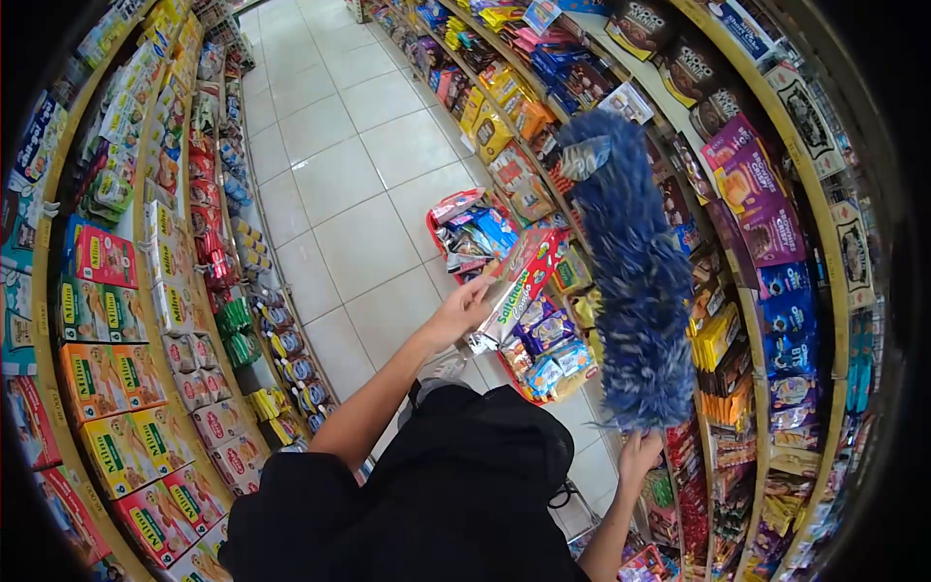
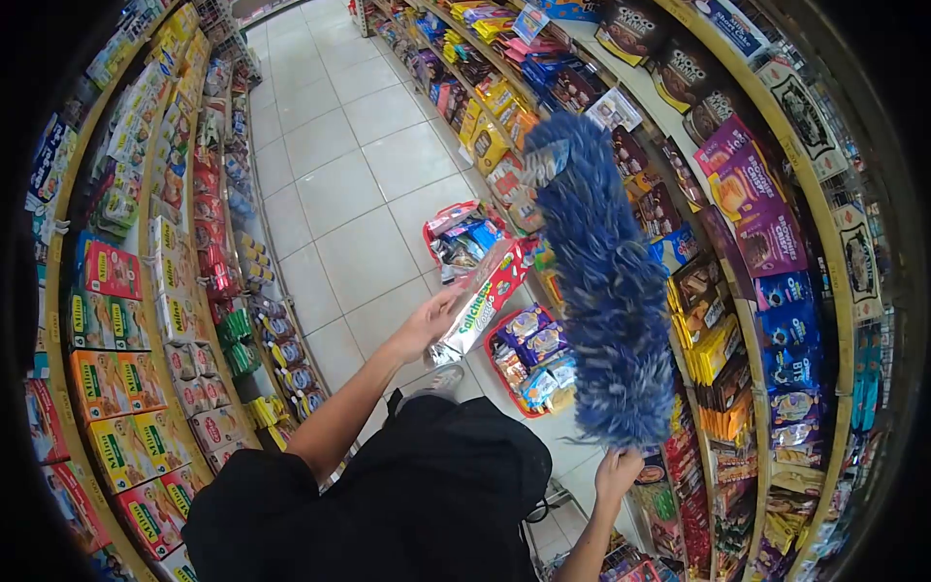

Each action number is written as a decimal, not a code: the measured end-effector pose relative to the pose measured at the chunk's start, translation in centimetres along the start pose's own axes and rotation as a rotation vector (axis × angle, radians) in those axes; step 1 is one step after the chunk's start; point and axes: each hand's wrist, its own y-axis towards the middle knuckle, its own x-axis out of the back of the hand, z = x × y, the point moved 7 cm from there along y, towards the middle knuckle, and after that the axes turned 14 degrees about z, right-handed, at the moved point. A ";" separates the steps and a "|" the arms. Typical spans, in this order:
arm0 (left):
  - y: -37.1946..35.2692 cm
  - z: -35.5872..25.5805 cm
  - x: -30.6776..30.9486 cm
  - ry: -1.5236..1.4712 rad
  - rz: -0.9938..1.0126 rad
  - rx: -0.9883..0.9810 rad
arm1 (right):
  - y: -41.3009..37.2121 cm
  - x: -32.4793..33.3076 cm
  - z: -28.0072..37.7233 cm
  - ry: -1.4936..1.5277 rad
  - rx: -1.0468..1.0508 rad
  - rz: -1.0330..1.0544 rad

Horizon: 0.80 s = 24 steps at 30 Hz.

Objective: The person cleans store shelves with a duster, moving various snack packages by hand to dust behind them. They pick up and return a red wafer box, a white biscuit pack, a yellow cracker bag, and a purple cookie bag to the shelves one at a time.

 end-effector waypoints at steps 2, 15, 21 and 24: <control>0.6 0.7 -0.8 -0.392 -0.087 0.085 | -1.9 -0.6 -1.9 -0.030 0.184 -0.136; 1.2 3.6 -3.0 -0.221 0.034 0.276 | 2.5 -3.4 2.1 -0.080 -0.177 0.104; 0.3 4.1 -1.9 0.030 -0.096 0.277 | -0.7 -3.0 3.0 -0.062 -0.108 0.255; 1.4 4.2 -1.6 -0.051 -0.101 0.126 | -1.4 -4.2 3.7 -0.217 -0.064 0.371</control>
